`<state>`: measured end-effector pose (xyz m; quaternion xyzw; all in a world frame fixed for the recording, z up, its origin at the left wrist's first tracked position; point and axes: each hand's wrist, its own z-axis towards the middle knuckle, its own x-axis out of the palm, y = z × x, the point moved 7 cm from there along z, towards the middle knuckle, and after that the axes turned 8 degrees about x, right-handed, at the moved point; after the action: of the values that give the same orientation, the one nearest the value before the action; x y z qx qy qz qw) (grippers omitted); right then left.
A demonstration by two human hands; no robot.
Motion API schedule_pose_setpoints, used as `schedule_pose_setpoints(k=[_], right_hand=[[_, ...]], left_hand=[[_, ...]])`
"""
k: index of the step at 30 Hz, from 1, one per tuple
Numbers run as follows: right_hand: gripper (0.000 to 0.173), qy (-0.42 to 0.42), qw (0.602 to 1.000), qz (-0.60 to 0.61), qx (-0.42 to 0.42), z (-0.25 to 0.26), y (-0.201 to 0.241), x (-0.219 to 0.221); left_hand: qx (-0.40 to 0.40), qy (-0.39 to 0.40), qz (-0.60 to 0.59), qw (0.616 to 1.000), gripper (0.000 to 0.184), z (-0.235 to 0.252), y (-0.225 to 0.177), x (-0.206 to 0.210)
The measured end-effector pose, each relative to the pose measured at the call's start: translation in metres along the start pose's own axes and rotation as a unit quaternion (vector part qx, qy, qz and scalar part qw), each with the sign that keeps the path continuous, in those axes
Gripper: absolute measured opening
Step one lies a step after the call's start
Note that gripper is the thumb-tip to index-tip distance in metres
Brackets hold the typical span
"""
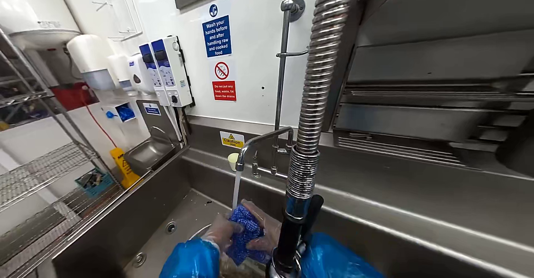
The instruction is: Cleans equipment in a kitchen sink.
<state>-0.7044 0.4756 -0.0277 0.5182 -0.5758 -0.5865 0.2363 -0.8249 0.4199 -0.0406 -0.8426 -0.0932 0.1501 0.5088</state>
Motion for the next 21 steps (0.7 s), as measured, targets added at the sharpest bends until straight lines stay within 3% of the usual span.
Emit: schedule_pose_setpoints(k=[2, 5, 10, 12, 13, 16, 18, 19, 21], right_hand=[[0.099, 0.004, 0.996, -0.079, 0.041, 0.014, -0.009, 0.009], [0.073, -0.027, 0.983, -0.177, 0.041, 0.034, -0.019, 0.01], [0.046, -0.077, 0.985, -0.15, 0.035, 0.062, -0.004, 0.002], [0.039, -0.08, 0.982, -0.162, 0.052, 0.068, 0.002, 0.0], [0.035, -0.091, 0.98, -0.167, 0.058, 0.069, 0.002, -0.001], [0.034, -0.102, 0.987, -0.106, 0.066, 0.079, -0.027, -0.011], [0.038, -0.078, 0.994, -0.024, 0.075, 0.08, -0.041, -0.002], [0.04, -0.056, 0.996, -0.008, 0.063, 0.08, -0.049, 0.006], [0.039, -0.015, 0.998, -0.058, -0.014, 0.08, -0.059, 0.016]], left_hand=[[0.005, -0.009, -0.059, 0.998, 0.042, 0.002, 0.01, 0.0], [0.035, -0.065, -0.157, 0.985, 0.047, 0.003, 0.021, -0.01], [0.107, -0.09, -0.247, 0.959, 0.038, -0.005, 0.013, -0.02], [0.09, -0.14, -0.22, 0.961, 0.033, -0.003, 0.017, -0.028], [0.055, -0.167, -0.196, 0.965, 0.039, -0.004, 0.025, -0.032], [-0.053, -0.091, -0.157, 0.982, 0.071, -0.01, 0.052, -0.023], [-0.075, -0.011, -0.227, 0.971, 0.087, -0.008, 0.057, -0.003], [-0.085, 0.006, -0.281, 0.956, 0.091, -0.005, 0.054, 0.008], [-0.079, -0.023, -0.343, 0.936, 0.075, 0.003, 0.052, 0.015]])
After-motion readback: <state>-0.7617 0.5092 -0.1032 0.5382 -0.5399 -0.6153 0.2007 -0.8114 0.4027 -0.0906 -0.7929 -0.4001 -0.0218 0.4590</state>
